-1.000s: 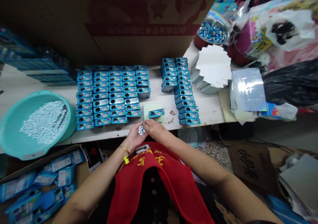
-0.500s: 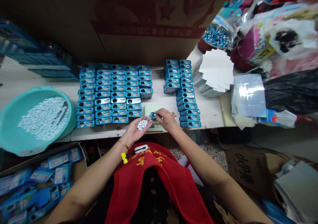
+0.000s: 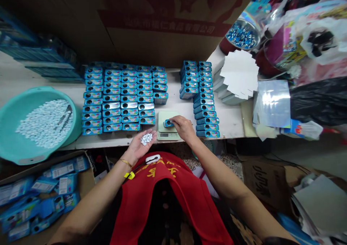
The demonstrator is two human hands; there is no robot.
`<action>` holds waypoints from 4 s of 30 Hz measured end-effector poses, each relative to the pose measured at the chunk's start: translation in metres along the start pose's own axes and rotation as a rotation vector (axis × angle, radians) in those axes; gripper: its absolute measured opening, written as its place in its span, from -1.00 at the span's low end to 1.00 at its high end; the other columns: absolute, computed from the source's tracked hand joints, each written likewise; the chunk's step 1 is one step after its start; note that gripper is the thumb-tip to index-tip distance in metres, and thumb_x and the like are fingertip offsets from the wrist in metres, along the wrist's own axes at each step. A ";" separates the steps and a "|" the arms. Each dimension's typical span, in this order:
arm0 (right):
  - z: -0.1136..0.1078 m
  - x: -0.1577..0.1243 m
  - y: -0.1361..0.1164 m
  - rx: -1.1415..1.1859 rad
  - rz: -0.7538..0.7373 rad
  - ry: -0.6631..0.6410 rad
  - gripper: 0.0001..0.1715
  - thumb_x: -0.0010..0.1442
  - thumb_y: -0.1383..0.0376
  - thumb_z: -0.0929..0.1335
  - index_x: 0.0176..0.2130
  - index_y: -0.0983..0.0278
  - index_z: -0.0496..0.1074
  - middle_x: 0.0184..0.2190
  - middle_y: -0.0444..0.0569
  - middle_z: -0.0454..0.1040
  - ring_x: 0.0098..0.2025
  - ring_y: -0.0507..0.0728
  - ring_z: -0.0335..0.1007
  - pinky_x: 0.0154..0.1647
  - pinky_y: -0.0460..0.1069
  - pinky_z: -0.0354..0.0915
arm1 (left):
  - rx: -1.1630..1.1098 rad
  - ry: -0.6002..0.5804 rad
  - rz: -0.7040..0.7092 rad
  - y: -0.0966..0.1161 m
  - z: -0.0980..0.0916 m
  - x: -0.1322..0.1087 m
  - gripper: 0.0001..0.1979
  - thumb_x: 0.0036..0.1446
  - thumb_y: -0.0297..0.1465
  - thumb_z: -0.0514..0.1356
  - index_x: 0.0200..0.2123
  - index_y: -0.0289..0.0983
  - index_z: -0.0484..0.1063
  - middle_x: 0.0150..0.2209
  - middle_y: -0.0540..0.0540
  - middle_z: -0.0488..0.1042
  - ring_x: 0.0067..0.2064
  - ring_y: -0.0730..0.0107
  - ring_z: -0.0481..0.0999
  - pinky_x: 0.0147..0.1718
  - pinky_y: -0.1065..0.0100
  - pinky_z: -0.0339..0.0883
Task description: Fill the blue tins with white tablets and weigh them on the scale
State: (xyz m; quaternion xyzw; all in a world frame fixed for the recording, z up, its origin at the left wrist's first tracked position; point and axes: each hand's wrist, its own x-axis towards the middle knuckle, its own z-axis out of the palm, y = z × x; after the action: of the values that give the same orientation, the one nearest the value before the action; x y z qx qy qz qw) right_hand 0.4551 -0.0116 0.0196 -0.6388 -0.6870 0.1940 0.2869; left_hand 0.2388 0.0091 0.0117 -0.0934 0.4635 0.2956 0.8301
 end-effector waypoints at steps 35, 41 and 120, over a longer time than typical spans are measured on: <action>-0.014 -0.013 0.032 -0.047 -0.001 -0.113 -0.48 0.03 0.33 0.34 0.02 0.23 0.25 0.01 0.07 0.23 0.02 0.17 0.15 0.01 0.14 0.15 | 0.230 -0.035 -0.151 -0.006 -0.028 0.029 -0.83 0.02 -0.56 0.11 -0.25 -0.37 0.32 -0.54 0.00 0.27 -0.64 0.66 0.22 -0.84 0.65 -0.06; -0.010 -0.012 0.037 -0.040 -0.009 -0.117 -0.44 0.02 0.32 0.35 0.04 0.23 0.22 0.01 0.06 0.25 0.03 0.18 0.14 0.01 0.14 0.14 | 0.214 -0.102 -0.156 -0.011 -0.017 0.019 -0.88 0.06 -0.52 0.09 -0.28 -0.38 0.32 -0.53 -0.03 0.29 -0.62 0.65 0.24 -0.82 0.66 -0.05; -0.003 -0.016 0.003 -0.100 0.062 0.038 -0.60 0.09 0.16 0.30 -0.08 0.28 0.31 -0.28 0.01 0.37 -0.22 0.15 0.25 -0.19 0.03 0.21 | 0.147 -0.188 -0.018 -0.003 0.016 0.014 -0.83 0.08 -0.38 0.08 -0.43 -0.39 0.34 -0.54 -0.09 0.35 -0.58 0.56 0.34 -0.75 0.59 0.13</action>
State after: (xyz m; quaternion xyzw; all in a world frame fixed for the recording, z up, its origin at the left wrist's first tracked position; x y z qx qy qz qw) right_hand 0.4597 -0.0274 0.0173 -0.6771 -0.6700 0.1559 0.2615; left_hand 0.2575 0.0190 0.0087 -0.0083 0.4030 0.2606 0.8773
